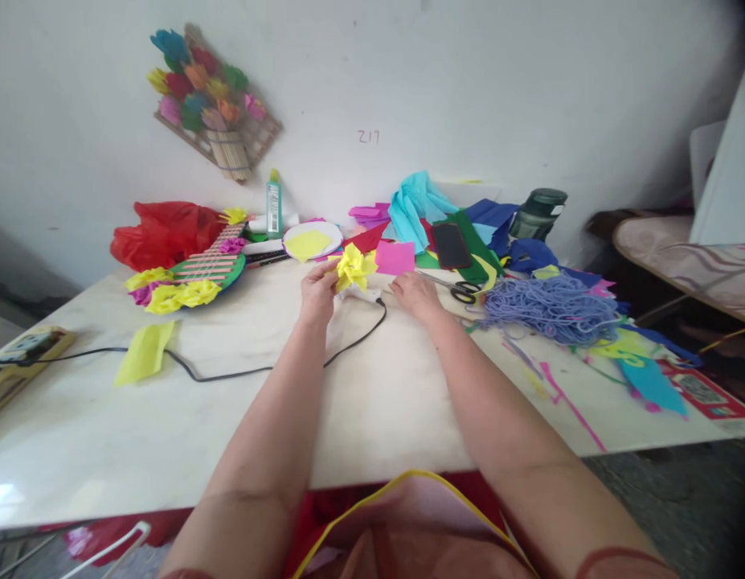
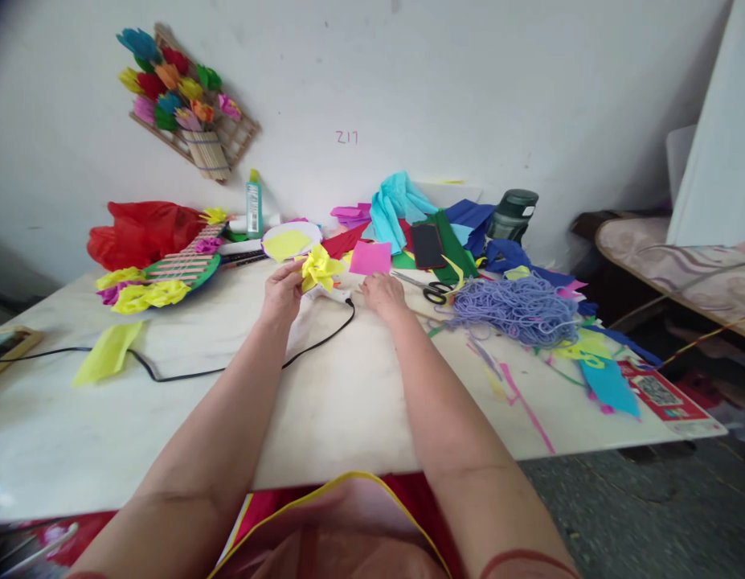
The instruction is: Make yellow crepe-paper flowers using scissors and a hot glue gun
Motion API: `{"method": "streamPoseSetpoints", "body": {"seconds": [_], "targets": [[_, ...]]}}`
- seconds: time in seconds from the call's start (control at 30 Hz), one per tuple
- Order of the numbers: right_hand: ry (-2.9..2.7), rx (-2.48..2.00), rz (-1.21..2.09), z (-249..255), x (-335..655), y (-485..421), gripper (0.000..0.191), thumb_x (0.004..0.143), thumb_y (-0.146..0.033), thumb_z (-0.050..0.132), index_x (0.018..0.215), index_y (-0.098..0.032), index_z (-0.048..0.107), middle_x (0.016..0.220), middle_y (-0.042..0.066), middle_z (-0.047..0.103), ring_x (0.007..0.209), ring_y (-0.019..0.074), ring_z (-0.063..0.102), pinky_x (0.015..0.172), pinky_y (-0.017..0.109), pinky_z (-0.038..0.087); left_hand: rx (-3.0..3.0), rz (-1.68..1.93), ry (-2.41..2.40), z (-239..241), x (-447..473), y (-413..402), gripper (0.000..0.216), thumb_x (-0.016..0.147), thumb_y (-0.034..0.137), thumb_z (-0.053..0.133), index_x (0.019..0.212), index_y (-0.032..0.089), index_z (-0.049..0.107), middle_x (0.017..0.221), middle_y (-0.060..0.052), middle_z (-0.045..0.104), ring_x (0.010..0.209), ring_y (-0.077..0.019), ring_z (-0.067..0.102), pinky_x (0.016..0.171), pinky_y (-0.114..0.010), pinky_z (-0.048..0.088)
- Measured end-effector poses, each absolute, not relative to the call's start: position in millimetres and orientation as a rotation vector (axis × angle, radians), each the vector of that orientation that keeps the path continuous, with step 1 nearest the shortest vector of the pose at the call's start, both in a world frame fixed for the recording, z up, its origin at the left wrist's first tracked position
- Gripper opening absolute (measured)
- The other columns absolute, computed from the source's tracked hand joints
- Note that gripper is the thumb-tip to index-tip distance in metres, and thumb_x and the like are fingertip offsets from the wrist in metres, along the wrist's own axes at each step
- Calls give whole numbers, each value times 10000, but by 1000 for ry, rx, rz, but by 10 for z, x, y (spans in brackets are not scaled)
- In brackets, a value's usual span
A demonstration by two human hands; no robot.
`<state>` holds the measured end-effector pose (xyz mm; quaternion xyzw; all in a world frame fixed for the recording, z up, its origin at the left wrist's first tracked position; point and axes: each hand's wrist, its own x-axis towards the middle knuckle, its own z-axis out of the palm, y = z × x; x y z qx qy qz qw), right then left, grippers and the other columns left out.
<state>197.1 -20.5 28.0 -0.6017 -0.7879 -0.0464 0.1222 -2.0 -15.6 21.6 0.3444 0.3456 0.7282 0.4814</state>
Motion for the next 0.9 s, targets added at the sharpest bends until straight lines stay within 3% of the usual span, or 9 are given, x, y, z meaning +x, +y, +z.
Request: {"method": "streamPoseSetpoints", "body": {"seconds": [0.3, 0.4, 0.6, 0.73, 0.9], "targets": [[-2412, -1515, -54, 253, 1595, -288, 417, 974, -423, 468, 1247, -152, 629, 1207, 145, 658, 1145, 259, 566, 968, 345, 421, 842, 1815, 877, 210, -25, -154, 273, 491, 156, 709, 760, 166, 757, 774, -49, 728, 806, -215, 692, 726, -324, 549], [-2485, -1550, -68, 247, 1481, -293, 405, 976, -379, 469, 1257, -120, 604, 1195, 161, 652, 1156, 273, 553, 965, 348, 430, 855, 1821, 874, 201, -16, -152, 296, 481, 171, 713, 773, 167, 762, 786, -48, 728, 764, -200, 681, 707, -317, 538], [-2530, -1613, -114, 244, 1334, -304, 406, 904, -68, 397, 1270, -82, 573, 1214, 185, 633, 1181, 269, 543, 949, 334, 442, 868, 1844, 895, 189, -26, -143, 293, 482, 204, 714, 771, 180, 758, 774, -37, 722, 754, -188, 669, 690, -300, 522], [-2494, -1662, -91, 283, 1362, -341, 489, 841, -124, 491, 1328, -123, 526, 1187, 172, 663, 1129, 285, 594, 913, 371, 469, 847, 1872, 922, 195, -53, -138, 286, 492, 208, 706, 772, 181, 757, 775, -29, 721, 718, -167, 656, 686, -296, 527], [-2461, -1762, -116, 368, 1515, -366, 402, 862, -163, 470, 1239, -184, 607, 1125, 142, 712, 1078, 269, 645, 872, 361, 477, 799, 1946, 934, 265, -76, -146, 318, 508, 222, 724, 822, 174, 752, 851, -52, 727, 840, -204, 688, 773, -329, 541]]}}
